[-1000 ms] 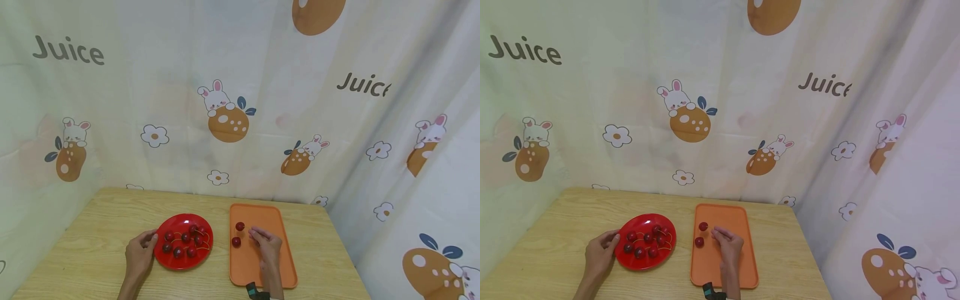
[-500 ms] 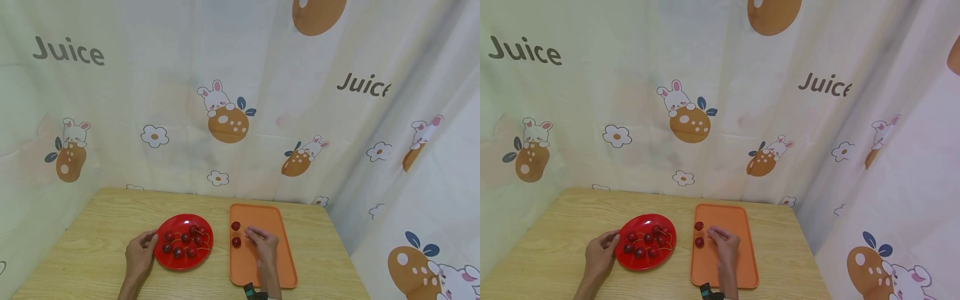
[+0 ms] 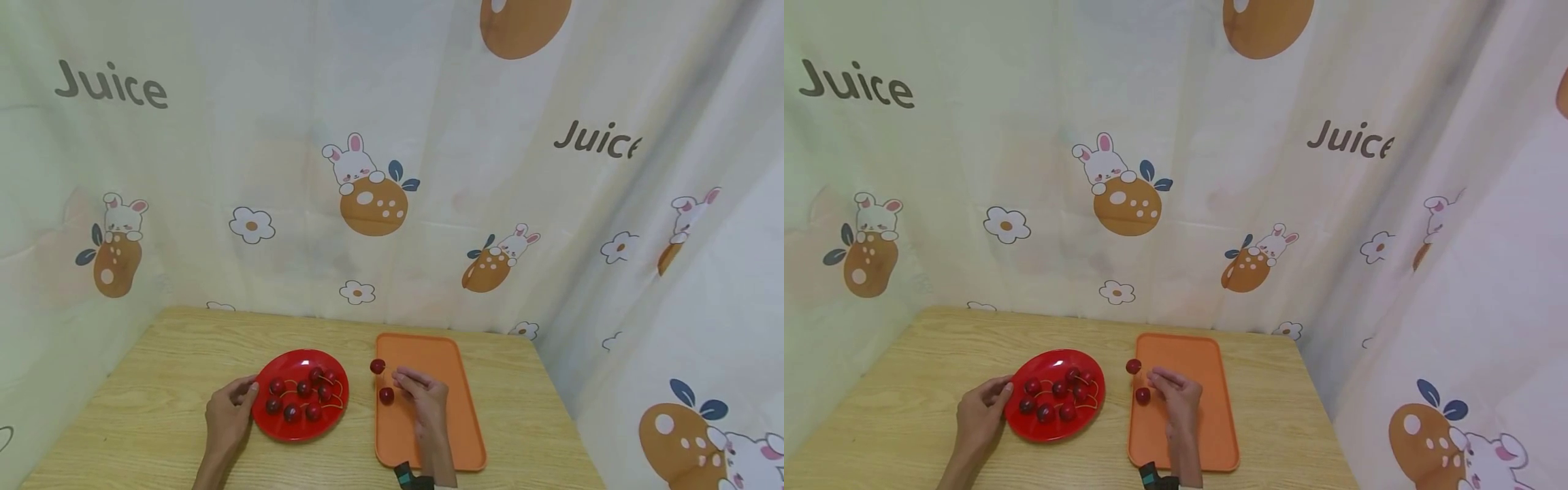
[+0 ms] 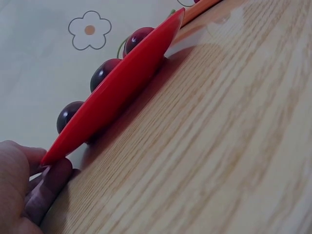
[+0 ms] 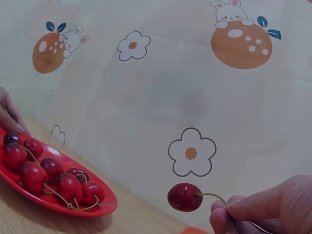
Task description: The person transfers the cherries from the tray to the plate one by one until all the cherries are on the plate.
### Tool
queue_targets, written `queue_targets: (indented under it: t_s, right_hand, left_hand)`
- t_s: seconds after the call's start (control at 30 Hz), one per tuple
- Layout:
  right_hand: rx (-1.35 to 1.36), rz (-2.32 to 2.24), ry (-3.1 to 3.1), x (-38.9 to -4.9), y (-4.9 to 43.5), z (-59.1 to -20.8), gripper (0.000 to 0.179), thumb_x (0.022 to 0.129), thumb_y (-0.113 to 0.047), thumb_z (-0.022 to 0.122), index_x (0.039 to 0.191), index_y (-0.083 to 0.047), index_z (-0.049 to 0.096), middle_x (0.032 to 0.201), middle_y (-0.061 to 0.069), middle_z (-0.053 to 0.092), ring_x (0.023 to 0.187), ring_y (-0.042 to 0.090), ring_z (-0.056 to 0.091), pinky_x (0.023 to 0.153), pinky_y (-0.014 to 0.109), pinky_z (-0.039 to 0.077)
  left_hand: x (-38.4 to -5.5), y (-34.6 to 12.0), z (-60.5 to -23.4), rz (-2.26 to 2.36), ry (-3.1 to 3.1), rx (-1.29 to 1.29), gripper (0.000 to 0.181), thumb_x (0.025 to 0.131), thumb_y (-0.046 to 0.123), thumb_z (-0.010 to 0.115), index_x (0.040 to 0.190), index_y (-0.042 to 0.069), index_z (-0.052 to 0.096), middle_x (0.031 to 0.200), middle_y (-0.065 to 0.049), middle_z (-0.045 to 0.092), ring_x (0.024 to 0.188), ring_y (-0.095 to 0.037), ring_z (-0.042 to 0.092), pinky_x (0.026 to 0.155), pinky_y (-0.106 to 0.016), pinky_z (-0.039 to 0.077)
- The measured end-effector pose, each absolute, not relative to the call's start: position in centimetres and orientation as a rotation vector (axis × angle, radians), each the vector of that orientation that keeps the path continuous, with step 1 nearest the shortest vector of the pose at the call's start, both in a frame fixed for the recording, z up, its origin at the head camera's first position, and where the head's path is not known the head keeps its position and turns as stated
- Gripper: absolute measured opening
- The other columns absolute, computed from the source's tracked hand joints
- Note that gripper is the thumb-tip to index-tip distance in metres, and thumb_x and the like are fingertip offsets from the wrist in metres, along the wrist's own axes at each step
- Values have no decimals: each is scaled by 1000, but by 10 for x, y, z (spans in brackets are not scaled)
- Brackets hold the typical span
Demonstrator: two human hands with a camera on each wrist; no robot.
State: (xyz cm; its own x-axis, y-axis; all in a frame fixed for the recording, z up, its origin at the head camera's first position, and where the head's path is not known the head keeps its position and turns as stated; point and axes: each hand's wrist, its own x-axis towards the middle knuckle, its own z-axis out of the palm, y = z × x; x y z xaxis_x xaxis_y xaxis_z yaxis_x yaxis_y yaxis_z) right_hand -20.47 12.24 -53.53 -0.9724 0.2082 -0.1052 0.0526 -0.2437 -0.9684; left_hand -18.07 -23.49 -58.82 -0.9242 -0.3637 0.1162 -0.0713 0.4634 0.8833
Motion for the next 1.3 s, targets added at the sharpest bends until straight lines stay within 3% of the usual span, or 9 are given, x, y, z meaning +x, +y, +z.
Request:
queue_targets:
  t_s: [0.2,0.43,0.8,1.3]
  right_hand:
    - [-293,2413,-1858,-206,116,-533,37,84,-7,80,114,12,69,97,15,79,83,21,77,79,35,60]
    - [-252,2433,-1866,-206,108,-530,39,84,-6,80,115,14,68,96,16,79,85,25,77,75,31,60]
    - [-197,2452,-1871,-207,99,-521,35,87,-4,75,115,16,67,100,21,77,82,22,78,81,35,60]
    - [-136,2594,-1862,-208,88,-522,34,88,-4,74,116,13,67,94,9,79,80,13,75,70,23,57]
  left_hand:
    - [-181,-235,-589,-1438,-2424,365,29,101,25,61,125,10,69,113,-14,75,79,-10,66,66,-18,48]
    - [-179,-236,-589,-1426,-2435,364,29,101,24,61,125,10,70,113,-15,75,79,-9,66,67,-18,48]
    - [-179,-236,-590,-1428,-2438,376,29,102,25,59,126,12,69,113,-12,75,80,-9,64,69,-18,47]
    - [-182,-237,-590,-1448,-2427,363,30,102,26,60,126,11,69,113,-13,75,81,-9,65,69,-18,47]
